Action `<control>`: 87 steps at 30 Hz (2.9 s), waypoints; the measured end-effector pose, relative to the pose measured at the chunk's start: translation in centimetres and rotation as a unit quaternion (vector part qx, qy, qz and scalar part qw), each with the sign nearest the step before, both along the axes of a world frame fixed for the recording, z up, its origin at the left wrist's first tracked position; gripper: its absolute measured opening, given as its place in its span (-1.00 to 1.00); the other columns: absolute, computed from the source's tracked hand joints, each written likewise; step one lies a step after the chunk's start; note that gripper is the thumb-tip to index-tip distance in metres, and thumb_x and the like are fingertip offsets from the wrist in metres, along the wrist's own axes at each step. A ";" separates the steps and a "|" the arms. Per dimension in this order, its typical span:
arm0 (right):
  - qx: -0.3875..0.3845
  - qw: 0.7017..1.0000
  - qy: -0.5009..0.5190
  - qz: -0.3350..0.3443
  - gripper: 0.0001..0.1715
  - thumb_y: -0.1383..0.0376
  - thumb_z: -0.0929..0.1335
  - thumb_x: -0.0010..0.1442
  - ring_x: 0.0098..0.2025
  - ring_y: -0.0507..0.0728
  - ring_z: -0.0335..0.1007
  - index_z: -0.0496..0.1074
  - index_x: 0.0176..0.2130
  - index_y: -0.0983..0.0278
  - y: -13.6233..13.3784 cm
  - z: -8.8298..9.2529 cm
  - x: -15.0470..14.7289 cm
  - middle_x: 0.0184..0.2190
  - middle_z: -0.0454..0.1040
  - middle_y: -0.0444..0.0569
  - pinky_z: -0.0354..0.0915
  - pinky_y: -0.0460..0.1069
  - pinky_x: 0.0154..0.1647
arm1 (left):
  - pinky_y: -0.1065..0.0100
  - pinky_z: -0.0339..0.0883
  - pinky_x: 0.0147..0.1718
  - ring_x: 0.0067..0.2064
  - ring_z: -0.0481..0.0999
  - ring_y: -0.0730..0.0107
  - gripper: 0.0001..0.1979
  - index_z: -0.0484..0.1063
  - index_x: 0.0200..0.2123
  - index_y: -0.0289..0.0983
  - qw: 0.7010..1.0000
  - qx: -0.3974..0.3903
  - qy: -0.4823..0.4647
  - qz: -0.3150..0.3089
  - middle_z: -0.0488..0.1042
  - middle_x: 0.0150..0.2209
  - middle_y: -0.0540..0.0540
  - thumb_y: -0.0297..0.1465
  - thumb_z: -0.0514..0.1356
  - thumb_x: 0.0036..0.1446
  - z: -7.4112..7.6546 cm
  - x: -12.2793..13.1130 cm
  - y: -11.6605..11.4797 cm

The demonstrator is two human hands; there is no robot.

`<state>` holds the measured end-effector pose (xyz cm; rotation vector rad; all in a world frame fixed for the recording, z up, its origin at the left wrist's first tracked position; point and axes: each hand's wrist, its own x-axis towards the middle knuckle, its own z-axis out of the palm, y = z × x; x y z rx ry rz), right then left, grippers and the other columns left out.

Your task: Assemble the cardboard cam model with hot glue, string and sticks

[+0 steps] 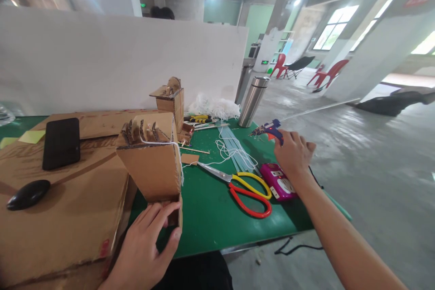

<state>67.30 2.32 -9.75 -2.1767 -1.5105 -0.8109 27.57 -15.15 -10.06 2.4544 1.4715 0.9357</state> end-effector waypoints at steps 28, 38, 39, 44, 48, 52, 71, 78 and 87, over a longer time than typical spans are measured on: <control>-0.003 1.000 0.013 -0.008 -0.64 0.20 0.33 0.35 0.02 0.22 0.39 0.39 0.09 0.27 0.1 -0.1 0.0 -0.01 0.45 0.01 0.27 0.24 0.08 | 0.19 0.42 -0.28 -0.28 0.53 0.23 -0.69 0.31 0.06 -0.14 1.000 0.003 -0.004 -0.002 0.49 -0.27 -0.05 -0.40 0.10 0.24 0.1 0.1 0.0; -0.004 1.000 0.022 -0.007 -0.64 0.20 0.33 0.35 0.03 0.22 0.39 0.39 0.10 0.27 0.0 0.1 0.0 -0.01 0.46 0.01 0.27 0.24 0.09 | 0.16 0.42 -0.28 -0.27 0.51 0.22 -0.67 0.28 0.08 -0.15 1.000 -0.012 0.006 -0.007 0.48 -0.26 -0.07 -0.38 0.09 0.25 0.2 -0.1 -0.1; -0.004 1.000 0.022 -0.007 -0.64 0.20 0.32 0.35 0.02 0.22 0.39 0.39 0.09 0.27 0.0 0.1 0.0 -0.01 0.46 0.01 0.27 0.24 0.09 | 0.17 0.42 -0.28 -0.28 0.51 0.22 -0.67 0.28 0.08 -0.15 1.000 -0.010 0.005 -0.007 0.48 -0.26 -0.07 -0.38 0.09 0.24 0.2 -0.1 -0.1; -0.003 1.000 0.022 -0.008 -0.64 0.19 0.32 0.35 0.01 0.22 0.39 0.38 0.08 0.27 0.1 -0.1 0.1 -0.01 0.45 0.01 0.27 0.23 0.08 | 0.18 0.42 -0.33 -0.30 0.51 0.20 -0.65 0.29 0.06 -0.17 1.000 0.011 0.007 0.002 0.46 -0.32 -0.06 -0.35 0.16 0.19 0.2 0.1 0.0; -0.003 1.000 0.024 -0.011 -0.64 0.19 0.33 0.35 0.02 0.22 0.39 0.38 0.08 0.28 0.2 -0.1 0.2 -0.01 0.45 0.01 0.28 0.23 0.08 | 0.17 0.43 -0.33 -0.33 0.50 0.22 -0.61 0.29 0.06 -0.19 1.000 0.016 0.011 0.006 0.44 -0.34 -0.04 -0.34 0.20 0.16 0.1 0.1 0.0; 0.001 0.999 0.030 -0.019 -0.63 0.18 0.33 0.35 0.01 0.21 0.40 0.37 0.08 0.29 0.3 -0.1 0.2 -0.01 0.45 0.02 0.30 0.23 0.07 | 0.15 0.44 -0.33 -0.33 0.50 0.21 -0.60 0.27 0.06 -0.19 1.000 0.018 0.019 0.005 0.45 -0.33 -0.04 -0.32 0.21 0.16 -0.1 0.0 -0.1; -0.015 0.994 0.109 -0.028 -0.61 0.17 0.31 0.37 0.07 0.24 0.39 0.37 0.11 0.30 -0.3 1.2 -0.7 0.03 0.45 0.05 0.27 0.27 0.13 | 0.19 0.37 -0.13 -0.10 0.43 0.22 -0.72 0.34 0.03 -0.18 0.982 0.115 -0.086 0.124 0.36 -0.12 -0.15 -0.35 0.12 0.26 2.2 0.9 -1.4; -0.045 0.982 0.183 0.014 -0.56 0.17 0.22 0.39 0.01 0.25 0.40 0.29 0.15 0.34 -1.8 3.0 -2.8 -0.01 0.47 0.14 0.18 0.19 0.11 | -0.11 0.27 0.14 0.34 0.14 -0.10 -0.12 -0.08 0.28 -0.26 0.944 0.195 -0.192 0.184 0.04 0.31 -0.45 -0.35 0.38 0.03 2.8 2.7 0.9; -0.087 0.925 0.343 0.136 -0.48 0.21 0.31 0.25 -0.13 0.23 0.45 0.23 0.14 0.35 -7.4 6.1 -5.6 0.00 0.46 0.22 0.27 0.04 -0.15 | -0.18 0.24 0.16 0.30 0.21 -0.16 0.20 -0.32 0.38 -0.17 0.922 0.041 -0.282 0.261 0.01 0.35 -0.39 -0.12 0.43 -0.11 2.9 3.3 3.0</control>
